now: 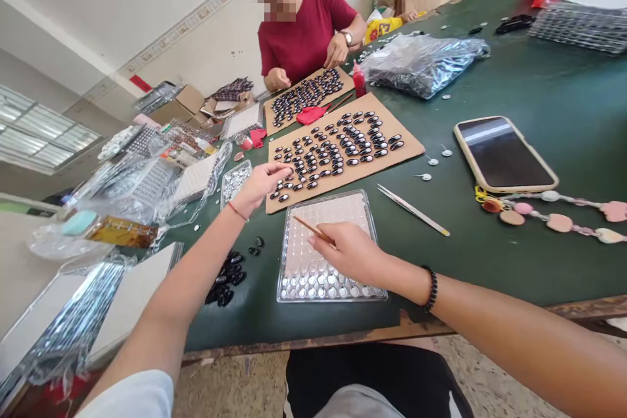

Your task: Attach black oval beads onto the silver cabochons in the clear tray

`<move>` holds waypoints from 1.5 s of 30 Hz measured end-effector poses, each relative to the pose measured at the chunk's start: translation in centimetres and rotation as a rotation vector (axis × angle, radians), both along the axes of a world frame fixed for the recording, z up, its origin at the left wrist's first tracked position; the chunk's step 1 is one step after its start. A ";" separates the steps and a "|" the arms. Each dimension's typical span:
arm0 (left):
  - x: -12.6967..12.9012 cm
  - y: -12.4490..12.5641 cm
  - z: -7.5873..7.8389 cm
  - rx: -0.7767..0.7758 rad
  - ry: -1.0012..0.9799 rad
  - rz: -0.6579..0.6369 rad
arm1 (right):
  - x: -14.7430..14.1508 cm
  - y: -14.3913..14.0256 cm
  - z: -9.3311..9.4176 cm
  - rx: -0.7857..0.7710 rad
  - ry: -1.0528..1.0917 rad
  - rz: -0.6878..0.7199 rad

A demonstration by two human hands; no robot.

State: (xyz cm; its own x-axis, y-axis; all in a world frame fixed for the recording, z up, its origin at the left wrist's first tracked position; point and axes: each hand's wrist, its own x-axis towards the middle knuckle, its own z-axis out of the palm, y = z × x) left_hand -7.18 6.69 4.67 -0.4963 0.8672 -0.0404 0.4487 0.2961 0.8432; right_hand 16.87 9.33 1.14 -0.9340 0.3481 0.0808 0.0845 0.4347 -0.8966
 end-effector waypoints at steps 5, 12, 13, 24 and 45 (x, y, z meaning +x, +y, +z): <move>-4.2 11.4 -1.3 -0.069 0.314 0.049 | 0.4 0.3 0.8 -0.027 0.082 -0.001; -6.5 22.6 -3.5 -0.056 0.399 0.120 | 0.3 0.8 1.3 -0.077 0.127 -0.074; -6.7 23.4 -3.8 -0.055 0.398 0.131 | 0.3 0.9 1.4 -0.089 0.129 -0.080; -4.1 22.1 -2.6 0.104 0.080 0.236 | 0.2 0.8 1.7 -0.199 0.124 -0.077; 5.0 -6.7 -3.7 0.579 -1.254 0.500 | 1.0 -1.6 -2.5 0.000 0.410 -0.422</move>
State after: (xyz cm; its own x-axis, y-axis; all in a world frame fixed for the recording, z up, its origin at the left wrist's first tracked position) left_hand -2.22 -0.04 0.94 -0.6462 0.6644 -0.3754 -0.6958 -0.3108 0.6475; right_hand 17.87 7.76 -1.40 -0.6074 0.6826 0.4064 -0.1036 0.4391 -0.8924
